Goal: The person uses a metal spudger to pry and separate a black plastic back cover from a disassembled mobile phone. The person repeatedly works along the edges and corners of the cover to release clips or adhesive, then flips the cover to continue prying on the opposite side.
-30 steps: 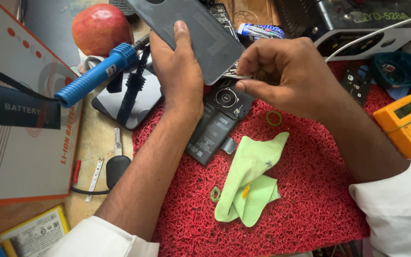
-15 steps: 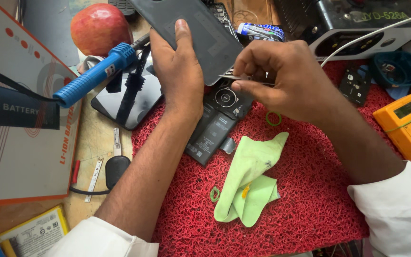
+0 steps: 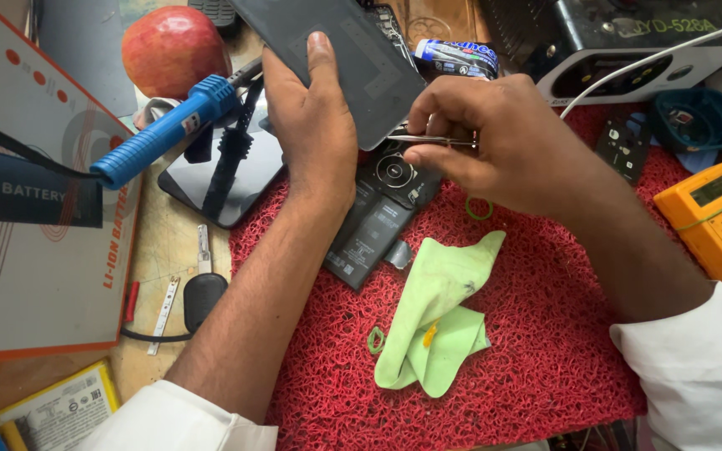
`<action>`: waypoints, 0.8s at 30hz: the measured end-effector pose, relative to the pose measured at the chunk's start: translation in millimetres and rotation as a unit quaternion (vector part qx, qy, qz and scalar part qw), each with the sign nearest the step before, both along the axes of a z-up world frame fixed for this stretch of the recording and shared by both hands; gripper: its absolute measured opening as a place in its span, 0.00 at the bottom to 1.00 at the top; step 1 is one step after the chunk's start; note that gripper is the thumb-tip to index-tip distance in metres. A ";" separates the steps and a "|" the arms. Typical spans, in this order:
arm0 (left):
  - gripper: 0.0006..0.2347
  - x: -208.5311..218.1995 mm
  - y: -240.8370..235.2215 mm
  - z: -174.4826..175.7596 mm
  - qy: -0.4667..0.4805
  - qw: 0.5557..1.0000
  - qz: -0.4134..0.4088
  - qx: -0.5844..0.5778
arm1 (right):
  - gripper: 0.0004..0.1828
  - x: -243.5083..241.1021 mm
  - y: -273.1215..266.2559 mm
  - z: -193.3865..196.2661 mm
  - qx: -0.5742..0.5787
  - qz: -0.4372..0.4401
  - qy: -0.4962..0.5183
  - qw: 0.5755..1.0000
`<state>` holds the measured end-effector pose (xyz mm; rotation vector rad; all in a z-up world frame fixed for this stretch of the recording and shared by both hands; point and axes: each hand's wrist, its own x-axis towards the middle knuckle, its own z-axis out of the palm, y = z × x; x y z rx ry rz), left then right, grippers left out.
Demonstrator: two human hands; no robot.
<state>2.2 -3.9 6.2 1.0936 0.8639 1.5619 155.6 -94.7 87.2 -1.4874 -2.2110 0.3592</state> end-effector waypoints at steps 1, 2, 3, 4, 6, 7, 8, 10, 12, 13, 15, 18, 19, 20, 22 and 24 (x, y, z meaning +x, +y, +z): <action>0.13 -0.2 -0.5 0.1 0.004 1.000 0.000 -0.003 | 0.09 0.5 -0.2 -0.2 0.006 0.006 -0.002 1.000; 0.13 -0.4 -0.6 0.3 0.007 1.000 0.000 -0.005 | 0.09 1.0 0.0 -0.6 0.013 0.012 -0.004 1.000; 0.13 -0.5 -0.8 0.5 0.008 1.000 -0.001 -0.007 | 0.09 1.4 0.6 -1.2 0.024 0.024 -0.006 0.999; 0.13 -0.7 -1.0 0.7 0.010 1.000 -0.002 -0.010 | 0.08 1.6 1.5 -1.9 0.035 0.035 -0.007 0.999; 0.13 -0.7 -0.9 1.3 0.009 1.000 -0.003 -0.014 | 0.08 2.0 2.2 -2.7 0.056 0.047 -0.020 0.997; 0.13 -0.5 -0.8 1.7 0.007 1.000 -0.004 -0.015 | 0.07 2.0 2.1 -2.8 0.065 0.047 -0.031 0.996; 0.12 -0.4 -0.6 2.0 0.005 1.000 -0.004 -0.016 | 0.07 1.7 1.9 -2.7 0.074 0.047 -0.042 0.995; 0.12 0.3 -0.4 2.3 0.002 1.000 0.001 -0.001 | 0.07 0.6 1.4 -1.9 0.065 0.041 -0.039 0.996; 0.12 0.1 -0.4 2.3 0.002 1.000 0.001 0.001 | 0.08 -0.5 0.3 -0.7 0.037 0.023 -0.031 0.999; 0.12 -0.3 -0.7 2.1 0.003 1.000 -0.003 -0.005 | 0.09 -0.4 -0.5 0.3 0.013 0.007 -0.024 1.000; 0.12 -0.4 -0.8 2.0 0.005 1.000 -0.005 -0.005 | 0.10 -0.5 -0.7 1.6 -0.009 -0.007 -0.015 1.000; 0.12 -0.2 -0.9 2.0 0.010 1.000 0.001 0.004 | 0.10 0.1 -0.2 1.7 0.014 0.012 -0.003 1.000; 0.12 0.0 -0.7 2.0 0.012 1.000 0.003 0.005 | 0.09 0.6 0.3 1.5 0.033 0.028 0.001 0.999; 0.12 -0.1 -0.5 1.8 0.014 1.000 0.006 0.006 | 0.09 0.9 0.5 1.0 0.051 0.045 0.006 0.998; 0.12 0.1 -0.1 1.3 0.008 1.000 0.000 0.006 | 0.08 0.4 1.1 -0.6 0.049 0.033 0.001 0.998; 0.12 0.5 0.7 0.8 -0.002 1.000 -0.005 0.007 | 0.07 0.2 1.6 -0.9 0.050 0.028 -0.005 0.998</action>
